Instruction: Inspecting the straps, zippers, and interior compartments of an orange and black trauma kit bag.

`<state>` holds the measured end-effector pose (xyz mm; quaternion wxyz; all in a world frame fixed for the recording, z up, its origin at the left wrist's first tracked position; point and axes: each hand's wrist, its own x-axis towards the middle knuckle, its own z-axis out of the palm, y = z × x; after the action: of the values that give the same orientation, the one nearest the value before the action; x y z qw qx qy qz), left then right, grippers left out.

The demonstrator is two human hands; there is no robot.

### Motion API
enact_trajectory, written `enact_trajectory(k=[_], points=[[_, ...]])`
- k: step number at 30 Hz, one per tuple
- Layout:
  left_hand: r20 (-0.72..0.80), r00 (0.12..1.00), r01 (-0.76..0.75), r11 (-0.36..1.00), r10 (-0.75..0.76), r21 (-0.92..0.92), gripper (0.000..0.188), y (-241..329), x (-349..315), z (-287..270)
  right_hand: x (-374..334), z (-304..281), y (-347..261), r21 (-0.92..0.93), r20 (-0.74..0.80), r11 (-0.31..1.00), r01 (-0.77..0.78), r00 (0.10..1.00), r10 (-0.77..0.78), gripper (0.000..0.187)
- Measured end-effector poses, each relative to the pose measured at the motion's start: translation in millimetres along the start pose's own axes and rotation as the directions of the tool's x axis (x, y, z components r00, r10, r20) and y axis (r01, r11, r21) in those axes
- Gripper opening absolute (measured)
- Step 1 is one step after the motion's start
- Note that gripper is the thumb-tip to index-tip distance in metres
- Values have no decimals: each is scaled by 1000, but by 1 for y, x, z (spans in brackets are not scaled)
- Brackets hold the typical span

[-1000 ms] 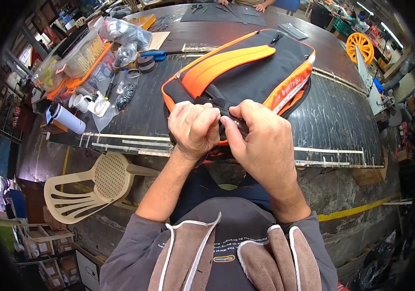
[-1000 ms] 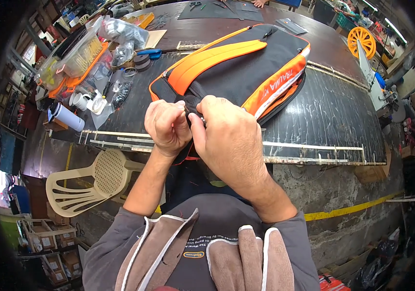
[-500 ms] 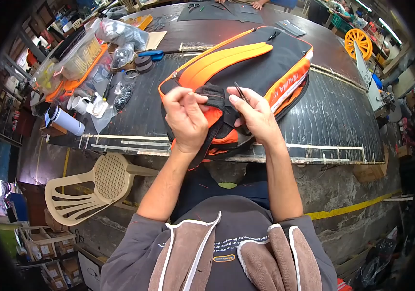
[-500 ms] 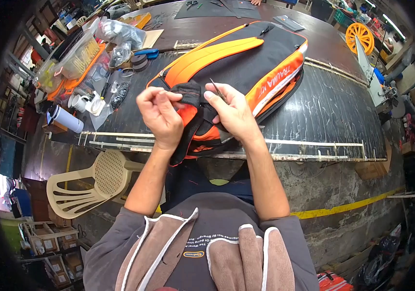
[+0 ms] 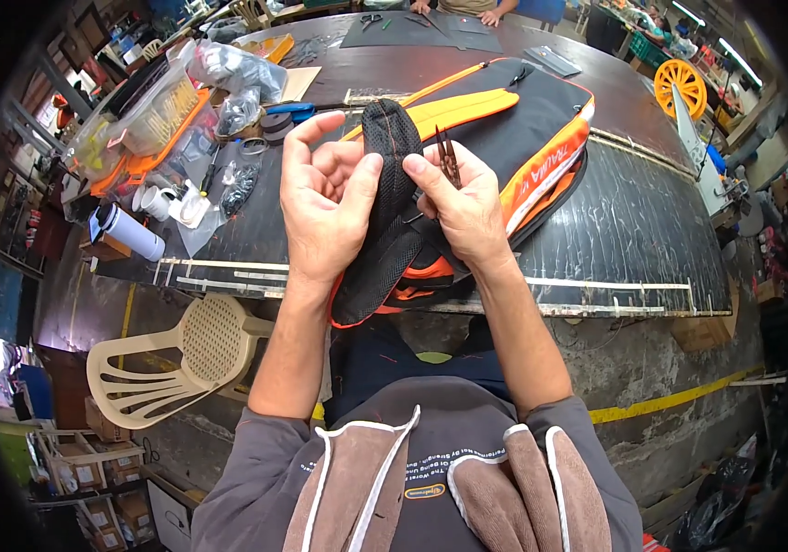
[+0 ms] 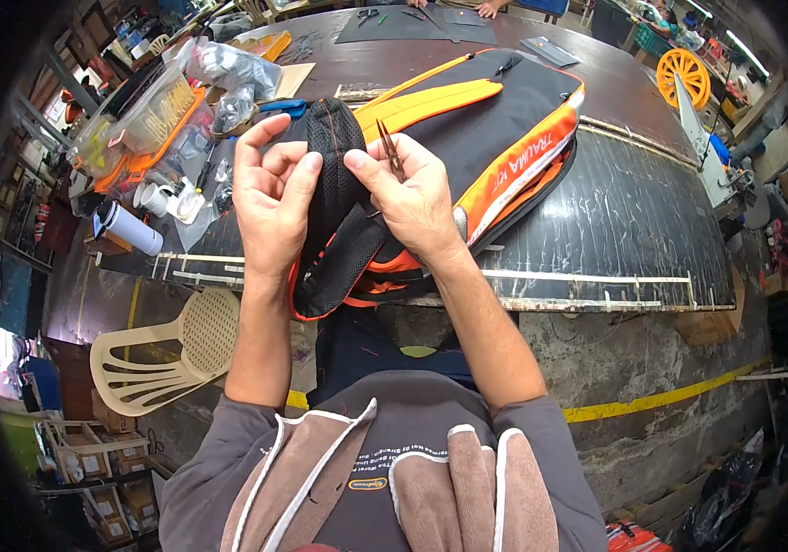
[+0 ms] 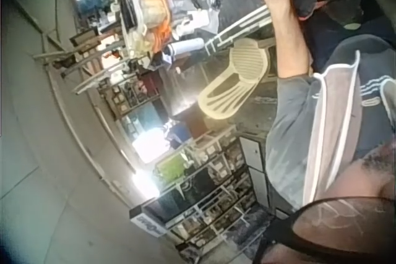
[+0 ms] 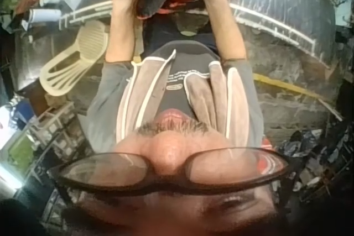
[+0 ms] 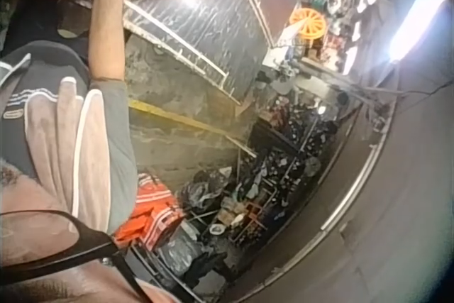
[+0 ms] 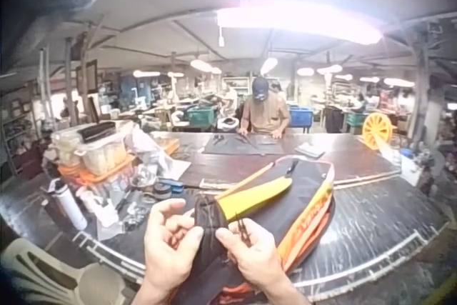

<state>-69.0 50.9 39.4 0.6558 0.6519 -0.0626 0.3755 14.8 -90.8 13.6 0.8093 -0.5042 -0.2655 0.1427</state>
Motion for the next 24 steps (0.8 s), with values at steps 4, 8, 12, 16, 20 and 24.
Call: enact_trajectory(k=[4,8,12,16,20,24], points=[[-13,992,120,975,-125,-189,50,-1,1,-1,0,2,-2,-71,-35,997,-23,999,21,16],[-28,985,159,967,-167,-201,49,-9,-1,1,5,1,11,-97,-74,981,167,982,-174,19],[-10,993,119,987,-121,-103,49,-9,-7,12,1,-8,1,-245,-68,926,287,948,-311,31],[92,989,124,991,-118,-53,34,-10,-19,22,5,-11,-11,-236,-168,925,297,925,-340,26],[221,968,-173,954,119,246,21,-14,-30,36,3,-36,-22,110,-133,982,153,981,-138,16],[356,924,-306,832,141,464,20,-12,-32,39,-6,-52,-20,-182,-147,949,258,947,-286,15]])
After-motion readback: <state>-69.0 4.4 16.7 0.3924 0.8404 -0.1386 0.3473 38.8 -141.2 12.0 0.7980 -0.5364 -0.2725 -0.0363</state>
